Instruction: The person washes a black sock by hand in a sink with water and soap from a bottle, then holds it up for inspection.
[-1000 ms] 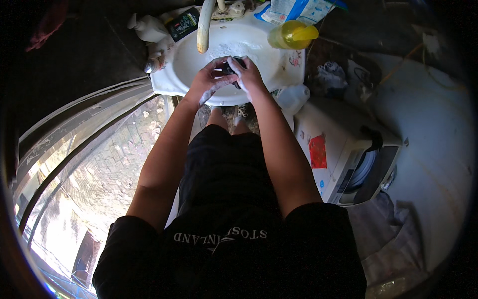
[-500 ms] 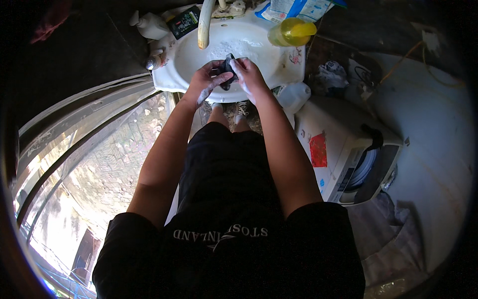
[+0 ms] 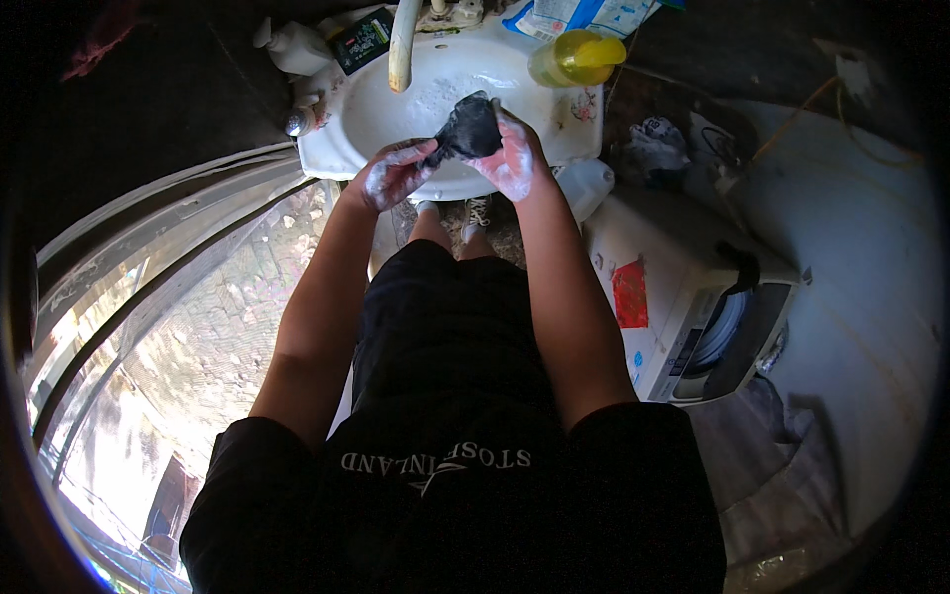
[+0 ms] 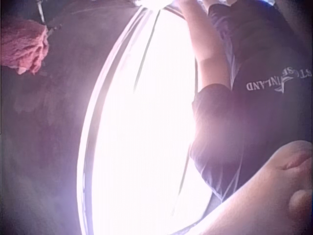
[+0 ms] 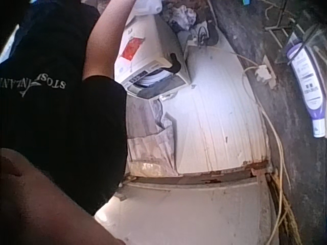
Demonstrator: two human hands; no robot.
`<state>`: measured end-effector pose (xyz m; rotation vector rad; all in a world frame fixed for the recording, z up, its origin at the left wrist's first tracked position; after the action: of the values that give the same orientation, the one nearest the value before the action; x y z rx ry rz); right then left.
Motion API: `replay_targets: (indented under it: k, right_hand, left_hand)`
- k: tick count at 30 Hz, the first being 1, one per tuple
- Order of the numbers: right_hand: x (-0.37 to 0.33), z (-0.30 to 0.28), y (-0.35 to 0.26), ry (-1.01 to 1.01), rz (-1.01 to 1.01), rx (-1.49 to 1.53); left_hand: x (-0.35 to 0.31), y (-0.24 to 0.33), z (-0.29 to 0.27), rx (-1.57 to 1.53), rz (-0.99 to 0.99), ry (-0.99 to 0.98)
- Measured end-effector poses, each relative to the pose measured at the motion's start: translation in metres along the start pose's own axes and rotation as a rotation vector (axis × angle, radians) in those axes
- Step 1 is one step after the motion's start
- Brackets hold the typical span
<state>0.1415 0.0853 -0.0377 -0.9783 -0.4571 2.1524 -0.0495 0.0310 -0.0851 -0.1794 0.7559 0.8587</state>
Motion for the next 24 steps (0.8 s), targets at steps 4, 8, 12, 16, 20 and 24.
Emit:
replay_targets:
  k: [4,8,12,16,20,24]
  right_hand:
    - [-0.028,0.014,-0.024,0.248,0.058,-0.206]
    - [-0.020,-0.021,-0.022,0.441,-0.090,-0.730]
    - [0.002,0.042,0.001,0.551,-0.357,-1.379]
    - [0.035,0.067,0.019,0.501,-0.200,-1.527]
    - [0.044,0.038,0.009,0.763,0.004,-1.275]
    - [0.037,0.058,0.023,0.532,-0.097,-1.654]
  left_hand:
    - [-0.012,0.012,-0.011,-0.142,0.139,0.082]
    - [0.002,0.021,-0.011,-0.144,0.209,-0.036]
    - [0.025,0.005,0.012,-0.077,0.194,0.151]
    - [0.046,-0.008,0.026,-0.426,0.350,0.120]
    - [0.035,-0.010,0.047,0.176,0.306,0.314]
    - [0.035,0.004,0.015,-0.237,0.103,0.084]
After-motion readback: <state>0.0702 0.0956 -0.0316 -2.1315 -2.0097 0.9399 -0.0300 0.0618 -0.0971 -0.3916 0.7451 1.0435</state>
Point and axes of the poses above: each hand's wrist, its own x-axis towards the middle knuckle, its own z-axis out of the palm, y = z × x, the point moved 5 cm from there along x, towards the middle knuckle, and after that the axes turned 13 degrees about -x, right-handed, at the moved point
